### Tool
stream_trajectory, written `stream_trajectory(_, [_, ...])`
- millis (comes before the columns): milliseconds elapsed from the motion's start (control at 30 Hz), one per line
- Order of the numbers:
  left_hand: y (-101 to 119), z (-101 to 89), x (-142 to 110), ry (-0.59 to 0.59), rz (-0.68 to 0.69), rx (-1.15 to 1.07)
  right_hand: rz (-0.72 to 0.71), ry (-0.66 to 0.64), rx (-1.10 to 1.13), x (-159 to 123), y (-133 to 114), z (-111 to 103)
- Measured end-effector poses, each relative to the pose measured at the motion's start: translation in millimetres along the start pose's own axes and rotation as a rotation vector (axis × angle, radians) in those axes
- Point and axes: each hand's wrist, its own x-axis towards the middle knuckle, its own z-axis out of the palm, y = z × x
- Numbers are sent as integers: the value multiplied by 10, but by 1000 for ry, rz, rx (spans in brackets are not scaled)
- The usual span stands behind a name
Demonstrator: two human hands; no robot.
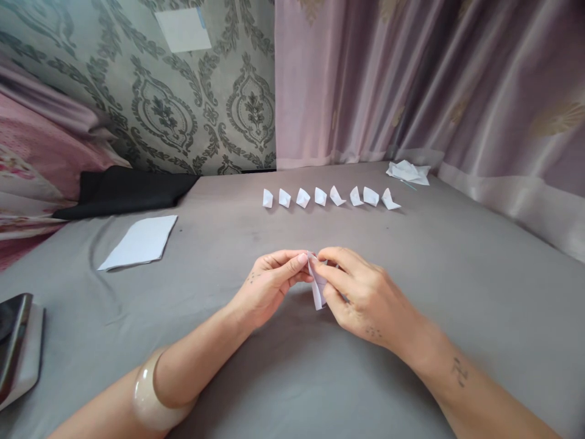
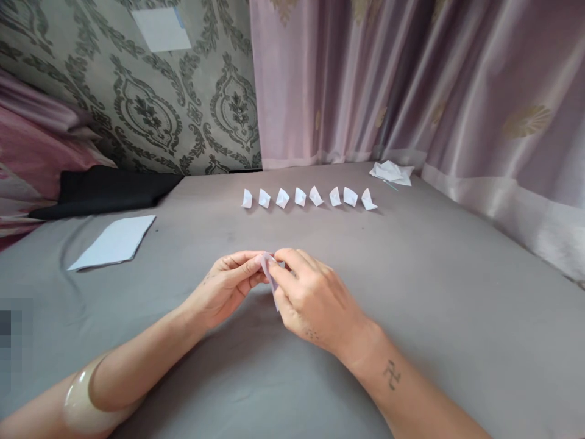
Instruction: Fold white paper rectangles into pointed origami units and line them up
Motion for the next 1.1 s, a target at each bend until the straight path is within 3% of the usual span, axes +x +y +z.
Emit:
stream_trajectory(167, [-6,-11,7,8,9,-10,73,-28,62,-8,-13,11])
stream_trajectory(333, [-9,-10,7,32,-6,-20,200,-24,325,18,-38,12])
stream_trajectory(567, [-11,-2,-8,42,10,11,157,3,301,8,-45,-5])
stream_trajectory(700, [2,20,-25,40,52,12,136,96,293,0,-72,-3])
stream_trajectory(833, [7,63,-57,59,90,27,304,170,382,23,-151,11])
stream_trajectory(933, [-7,86,-82,84,114,80,465,138,431,41,-194,52])
stream_trajectory(1100, [-39,98,-93,56,131,132,594,69,598,68,-164,105])
